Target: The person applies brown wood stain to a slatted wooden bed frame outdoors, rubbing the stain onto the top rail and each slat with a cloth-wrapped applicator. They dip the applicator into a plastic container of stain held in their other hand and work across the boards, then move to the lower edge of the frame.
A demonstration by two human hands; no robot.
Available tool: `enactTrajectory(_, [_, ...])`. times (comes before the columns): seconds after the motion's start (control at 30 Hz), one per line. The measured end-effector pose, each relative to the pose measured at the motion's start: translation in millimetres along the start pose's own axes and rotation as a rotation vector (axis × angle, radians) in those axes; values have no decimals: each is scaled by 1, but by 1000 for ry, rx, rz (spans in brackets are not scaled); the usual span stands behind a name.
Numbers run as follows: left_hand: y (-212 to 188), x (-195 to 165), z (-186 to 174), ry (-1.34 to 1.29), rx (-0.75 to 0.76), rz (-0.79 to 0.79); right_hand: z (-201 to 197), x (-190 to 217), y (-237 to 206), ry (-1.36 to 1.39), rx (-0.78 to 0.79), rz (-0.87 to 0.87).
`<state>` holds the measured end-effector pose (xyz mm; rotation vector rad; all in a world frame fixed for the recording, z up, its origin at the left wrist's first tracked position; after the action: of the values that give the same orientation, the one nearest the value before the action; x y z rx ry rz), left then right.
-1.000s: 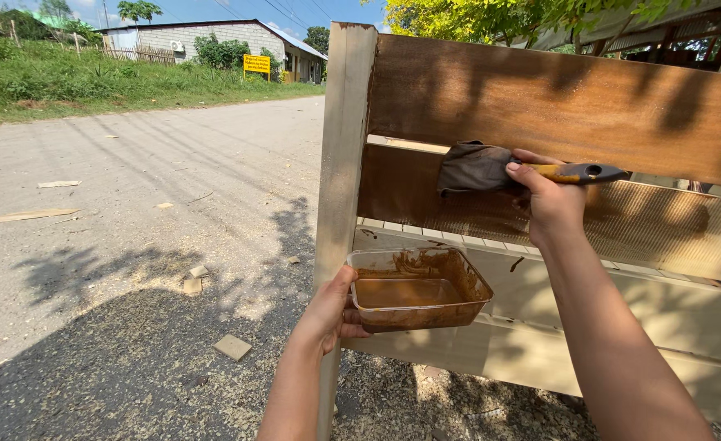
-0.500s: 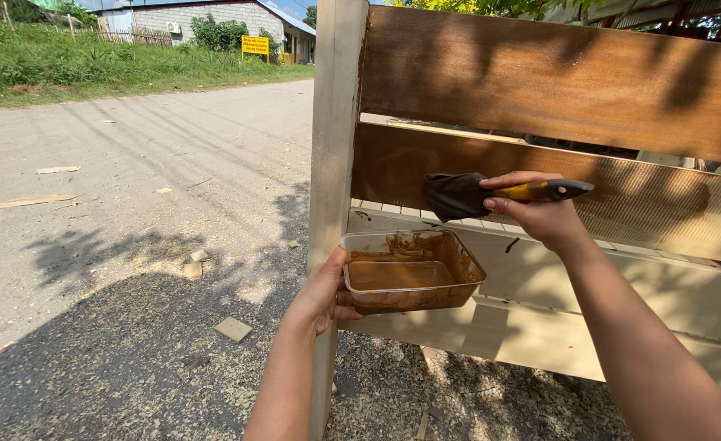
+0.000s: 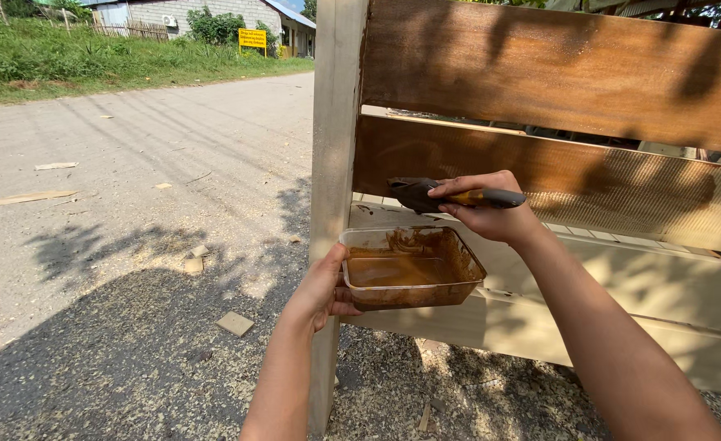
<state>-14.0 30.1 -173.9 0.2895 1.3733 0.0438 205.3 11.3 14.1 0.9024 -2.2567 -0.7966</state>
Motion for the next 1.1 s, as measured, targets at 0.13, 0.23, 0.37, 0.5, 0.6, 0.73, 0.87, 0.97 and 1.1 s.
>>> enactTrajectory(0.13, [-1,1,-5,6,-18,-15,-9,4,-15,16,-112,-3])
enactTrajectory(0.23, [0,2,-4,-8,-16,-21,28,17,12,59,-76,-25])
enactTrajectory(0.37, [-1,-1,-5,-25,-32,3,51,20,42,133,14,19])
enactTrajectory(0.5, [3,-3,-3,-21,-24,4,11,-19,22,129,47,126])
enactTrajectory(0.6, [5,7,8,-63,-11,-18,-36,-59,-24,105,-25,129])
enactTrajectory(0.73, [19,11,18,-91,21,29,-86,-115,-89,234,-257,232])
enactTrajectory(0.87, [27,25,18,-19,-59,-50,-80,-139,-120,438,-433,309])
enactTrajectory(0.97, [26,29,24,21,-12,-76,-48,-124,-99,319,-421,202])
enactTrajectory(1.1, [22,28,23,72,-97,-107,-20,-112,-75,326,-329,23])
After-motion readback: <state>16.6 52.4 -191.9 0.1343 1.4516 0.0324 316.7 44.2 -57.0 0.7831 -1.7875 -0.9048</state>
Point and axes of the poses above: each hand's wrist, its own y-axis towards the middle knuckle, its own z-axis out of the palm, x = y × z, the point moved 7 cm from there along y, towards the middle knuckle, and after that the axes turned 14 degrees about z, right-handed, at the moved point
